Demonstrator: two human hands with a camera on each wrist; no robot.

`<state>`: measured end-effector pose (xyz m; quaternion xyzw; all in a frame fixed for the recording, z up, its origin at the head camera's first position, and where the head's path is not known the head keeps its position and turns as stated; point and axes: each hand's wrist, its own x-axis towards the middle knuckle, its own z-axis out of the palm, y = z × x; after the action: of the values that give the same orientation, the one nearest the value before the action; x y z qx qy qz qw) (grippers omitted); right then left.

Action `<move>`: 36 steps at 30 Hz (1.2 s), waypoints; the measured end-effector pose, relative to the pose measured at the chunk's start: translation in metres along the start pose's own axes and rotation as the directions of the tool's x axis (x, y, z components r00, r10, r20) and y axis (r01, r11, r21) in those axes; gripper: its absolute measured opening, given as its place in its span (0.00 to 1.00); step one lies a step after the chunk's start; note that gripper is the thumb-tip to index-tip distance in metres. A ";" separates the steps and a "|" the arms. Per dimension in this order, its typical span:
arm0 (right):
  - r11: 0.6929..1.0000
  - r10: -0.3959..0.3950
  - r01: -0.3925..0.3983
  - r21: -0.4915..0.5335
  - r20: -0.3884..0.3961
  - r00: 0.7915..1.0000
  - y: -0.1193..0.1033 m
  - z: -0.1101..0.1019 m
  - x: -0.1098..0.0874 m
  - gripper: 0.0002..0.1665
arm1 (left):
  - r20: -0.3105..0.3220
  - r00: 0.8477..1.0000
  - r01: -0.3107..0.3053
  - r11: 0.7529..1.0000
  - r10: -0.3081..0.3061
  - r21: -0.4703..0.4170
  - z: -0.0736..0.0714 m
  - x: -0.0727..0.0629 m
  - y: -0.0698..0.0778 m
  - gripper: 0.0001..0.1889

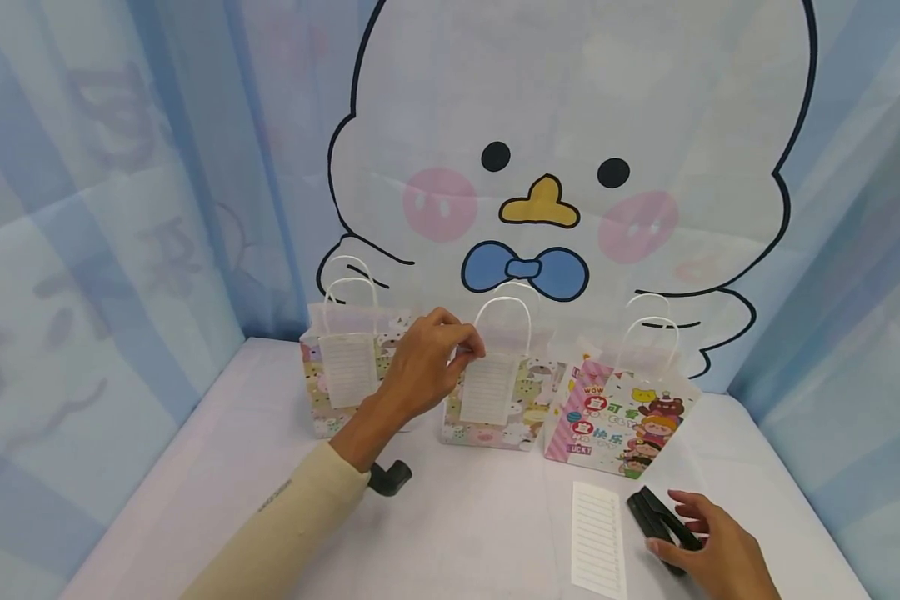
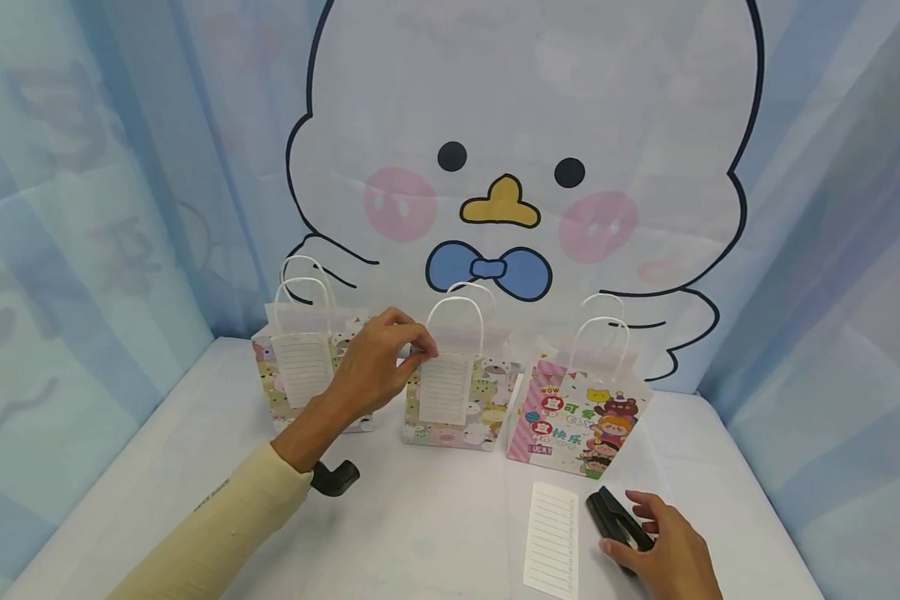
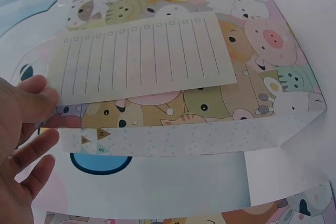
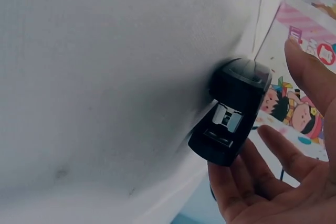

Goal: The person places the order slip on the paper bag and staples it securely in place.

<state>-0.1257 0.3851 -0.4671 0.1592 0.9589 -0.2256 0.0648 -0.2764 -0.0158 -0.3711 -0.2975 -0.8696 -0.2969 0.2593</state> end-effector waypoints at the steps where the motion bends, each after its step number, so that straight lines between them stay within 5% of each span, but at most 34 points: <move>1: 1.000 0.002 -0.002 -0.007 0.015 1.000 0.001 0.001 0.000 0.66 | 0.001 1.000 0.000 1.000 0.000 0.000 0.000 0.000 0.000 0.05; 21: 0.984 0.054 -0.039 -0.174 0.080 0.995 0.005 0.009 0.010 0.64 | -0.008 1.000 0.001 1.000 -0.001 0.001 0.000 0.000 0.001 0.05; 29: 0.995 -0.012 0.016 -0.098 0.049 0.999 -0.011 0.007 0.001 0.59 | -0.003 1.000 0.003 1.000 -0.003 -0.004 0.001 0.000 0.001 0.04; 36: 0.993 -0.091 0.091 0.075 0.000 0.996 -0.042 0.006 -0.008 0.55 | -0.013 1.000 0.008 1.000 -0.008 -0.004 0.000 0.000 0.001 0.04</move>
<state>-0.1317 0.3449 -0.4536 0.1172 0.9560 -0.2641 0.0500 -0.2758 -0.0156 -0.3712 -0.2927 -0.8684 -0.3017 0.2631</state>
